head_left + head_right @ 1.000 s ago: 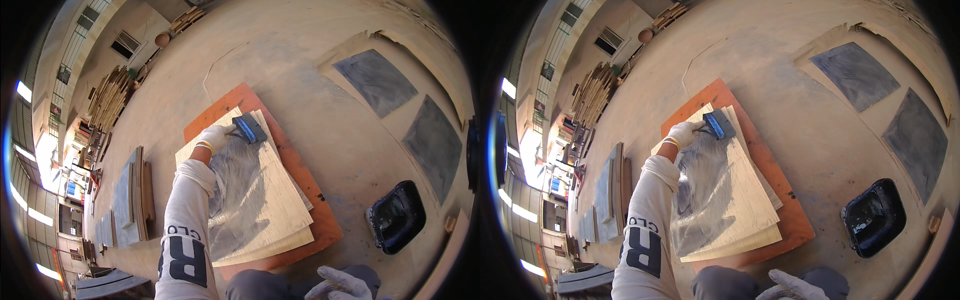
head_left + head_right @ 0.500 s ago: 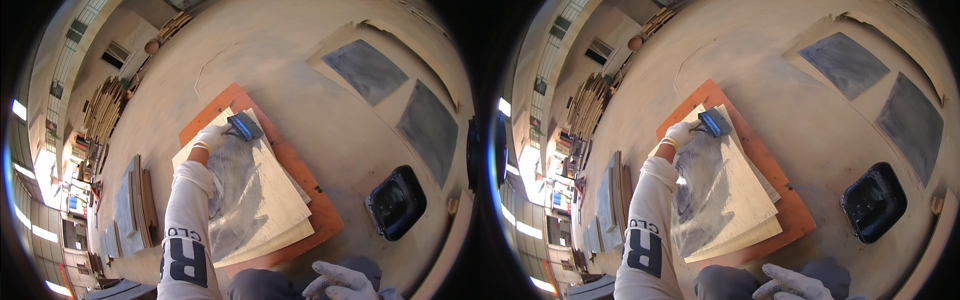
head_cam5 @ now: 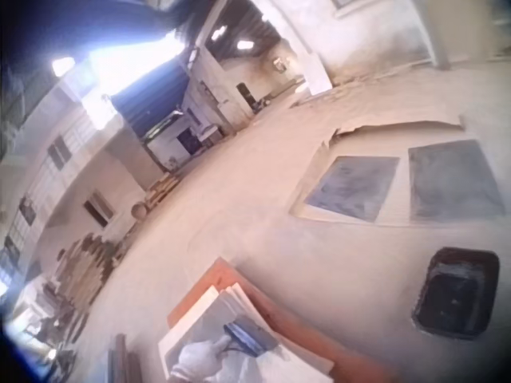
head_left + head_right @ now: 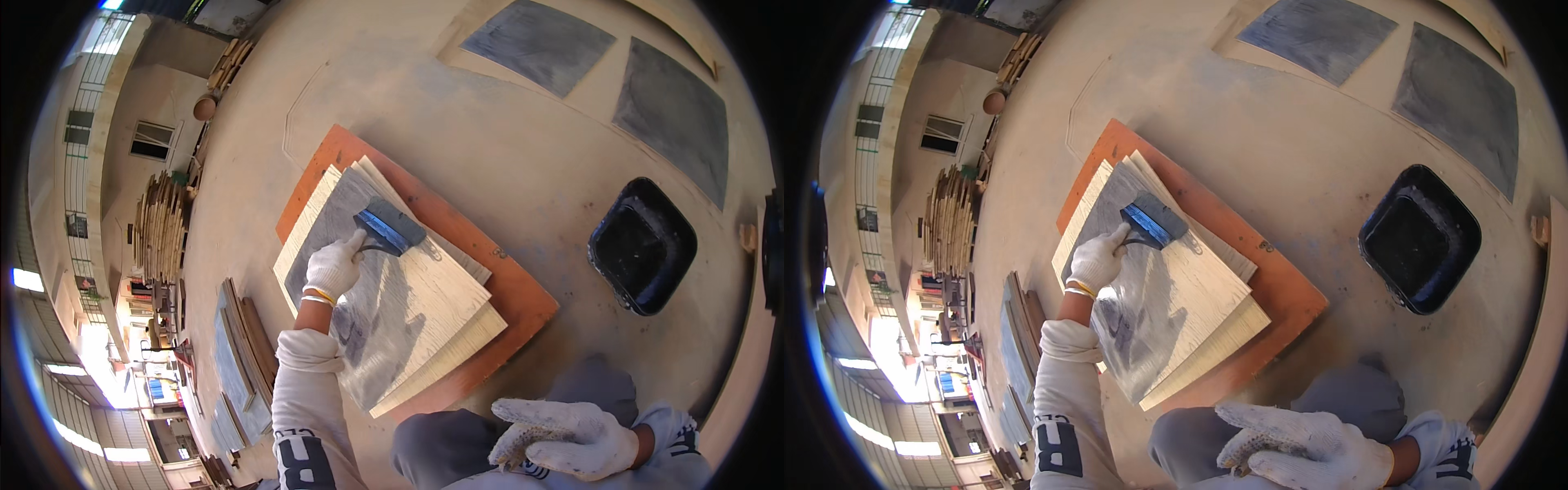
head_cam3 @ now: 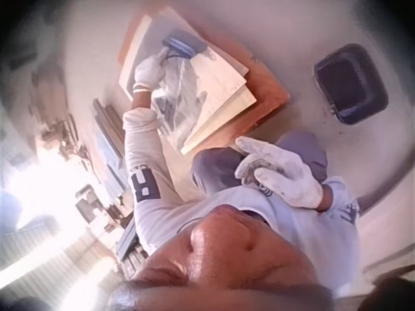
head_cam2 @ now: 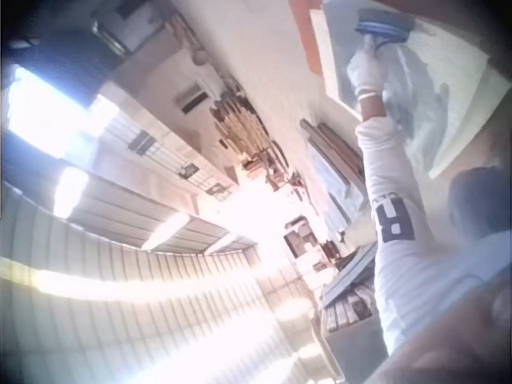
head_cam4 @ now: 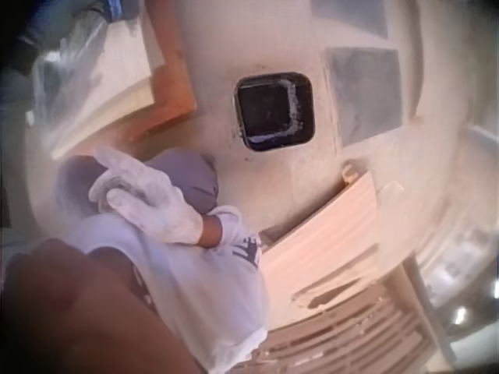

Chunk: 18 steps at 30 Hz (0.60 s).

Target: The person paints several light-colored wooden boards with dark paint using a brush. They apply paint in broad strokes, dip the brush into a paint container, and move the boards around to access different areas.

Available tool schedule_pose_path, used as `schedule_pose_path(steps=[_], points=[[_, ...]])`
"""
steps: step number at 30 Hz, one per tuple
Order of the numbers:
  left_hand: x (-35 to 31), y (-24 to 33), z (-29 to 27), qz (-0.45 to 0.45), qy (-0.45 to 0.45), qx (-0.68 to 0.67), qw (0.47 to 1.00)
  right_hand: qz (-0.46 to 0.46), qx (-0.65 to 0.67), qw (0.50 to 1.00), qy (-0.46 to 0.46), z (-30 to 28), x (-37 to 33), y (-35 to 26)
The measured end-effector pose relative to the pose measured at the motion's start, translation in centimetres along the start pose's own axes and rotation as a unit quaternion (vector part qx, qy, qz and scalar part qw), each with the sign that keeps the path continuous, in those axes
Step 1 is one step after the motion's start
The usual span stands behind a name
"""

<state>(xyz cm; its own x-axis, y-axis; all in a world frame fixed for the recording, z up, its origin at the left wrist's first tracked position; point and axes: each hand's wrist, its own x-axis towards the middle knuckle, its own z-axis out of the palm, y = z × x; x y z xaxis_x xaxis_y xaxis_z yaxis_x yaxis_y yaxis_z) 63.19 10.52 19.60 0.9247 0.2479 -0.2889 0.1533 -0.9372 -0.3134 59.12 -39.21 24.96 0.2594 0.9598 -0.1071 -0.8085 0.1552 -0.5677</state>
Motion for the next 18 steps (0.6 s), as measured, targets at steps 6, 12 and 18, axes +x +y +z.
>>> schedule_pose_path(steps=[6,12,18], points=[[-4.6,5.9,-0.6,0.089,-0.018,-0.005,0.996,-0.052,-0.011,0.998,0.024,0.0,-1.0,0.6],[-7.2,10.3,-1.7,0.044,-0.074,0.024,0.996,-0.25,0.037,0.948,0.192,-0.6,-2.1,1.9],[-6.5,8.6,0.0,-0.007,-0.034,-0.013,0.999,-0.306,0.036,0.914,0.263,-0.1,-2.3,2.1]])
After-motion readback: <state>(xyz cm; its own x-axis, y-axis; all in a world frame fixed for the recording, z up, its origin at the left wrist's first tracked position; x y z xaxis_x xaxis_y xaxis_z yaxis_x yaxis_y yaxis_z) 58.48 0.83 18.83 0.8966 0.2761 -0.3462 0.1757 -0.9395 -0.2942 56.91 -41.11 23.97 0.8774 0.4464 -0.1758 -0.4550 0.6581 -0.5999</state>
